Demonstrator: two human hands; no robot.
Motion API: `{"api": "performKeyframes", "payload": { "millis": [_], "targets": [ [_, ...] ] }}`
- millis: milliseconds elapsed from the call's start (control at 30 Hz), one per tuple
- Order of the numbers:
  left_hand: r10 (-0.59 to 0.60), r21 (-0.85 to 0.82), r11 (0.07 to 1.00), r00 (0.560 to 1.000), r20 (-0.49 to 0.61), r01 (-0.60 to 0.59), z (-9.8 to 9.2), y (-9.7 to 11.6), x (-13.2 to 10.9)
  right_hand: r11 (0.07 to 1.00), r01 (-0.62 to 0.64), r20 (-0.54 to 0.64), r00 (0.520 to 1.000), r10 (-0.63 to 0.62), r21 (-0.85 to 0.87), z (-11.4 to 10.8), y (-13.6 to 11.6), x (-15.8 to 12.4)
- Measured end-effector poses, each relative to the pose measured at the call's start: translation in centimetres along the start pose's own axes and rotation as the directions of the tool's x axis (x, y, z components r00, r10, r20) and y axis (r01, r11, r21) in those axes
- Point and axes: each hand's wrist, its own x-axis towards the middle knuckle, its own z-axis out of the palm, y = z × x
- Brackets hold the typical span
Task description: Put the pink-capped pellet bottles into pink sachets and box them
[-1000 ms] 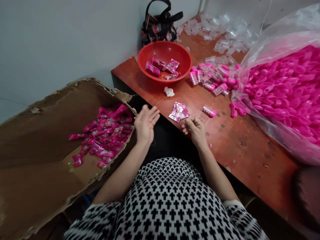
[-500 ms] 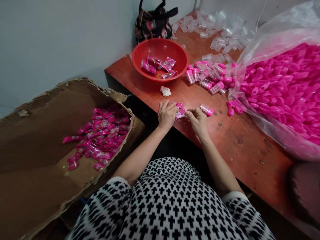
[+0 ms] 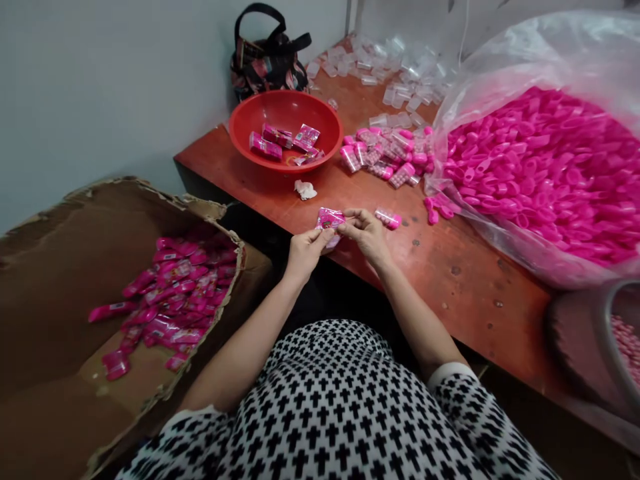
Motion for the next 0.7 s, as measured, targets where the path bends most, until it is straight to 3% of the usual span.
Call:
{"api": "performKeyframes", "payload": {
  "millis": [67,133,200,267,333,400,467,567,633,700],
  "targets": [
    [-0.098,-0.089,0.991,0.993,0.062,0.104,0.0,-0.2,0.0,0.987,0.013,0.036,0.999,-0.007,-0.16,-0.6,-0.3,-0.1],
    [-0.142,-0.126,0.981,0.988,0.056,0.148,0.1,-0.3,0.1,0.89,0.031,-0.035,0.998,-0.053,-0.454,-1.5,-0.7,0.2],
    [-0.18,-0.139,0.973,0.983,0.031,0.183,0.3,-0.3,0.0,0.657,-0.047,-0.172,0.977,-0.126,-0.753,-2.6,-1.2,0.8],
    [-0.234,-0.175,0.957,0.972,0.007,0.231,0.6,-0.3,-0.1,0.389,-0.183,-0.265,0.949,-0.169,-0.903,-3.6,-1.5,1.5],
    [-0.289,-0.234,0.932,0.957,-0.011,0.278,0.9,-0.3,-0.2,0.199,-0.225,-0.26,0.951,-0.167,-0.954,-4.6,-1.6,1.9],
    [-0.332,-0.298,0.902,0.943,-0.018,0.312,0.9,-0.2,-0.2,0.096,-0.145,-0.159,0.974,-0.159,-0.985,-5.6,-1.5,1.8],
    [-0.362,-0.35,0.876,0.932,-0.024,0.332,0.8,-0.1,-0.2,0.071,0.006,-0.005,0.989,-0.145,-0.997,-7.0,-1.4,1.3],
    [-0.401,-0.413,0.84,0.915,-0.035,0.352,0.6,0.0,-0.1,0.163,0.157,0.133,0.979,-0.153,-0.974,-9.2,-1.4,0.2],
    [-0.424,-0.461,0.813,0.905,-0.048,0.356,0.7,0.0,0.0,0.25,0.086,0.033,0.977,-0.21,-0.964,-10.1,-1.5,-0.2],
    [-0.44,-0.518,0.782,0.896,-0.065,0.346,1.0,0.0,0.1,0.293,-0.081,-0.156,0.957,-0.245,-0.953,-10.3,-1.7,-0.1]
  ]
}}
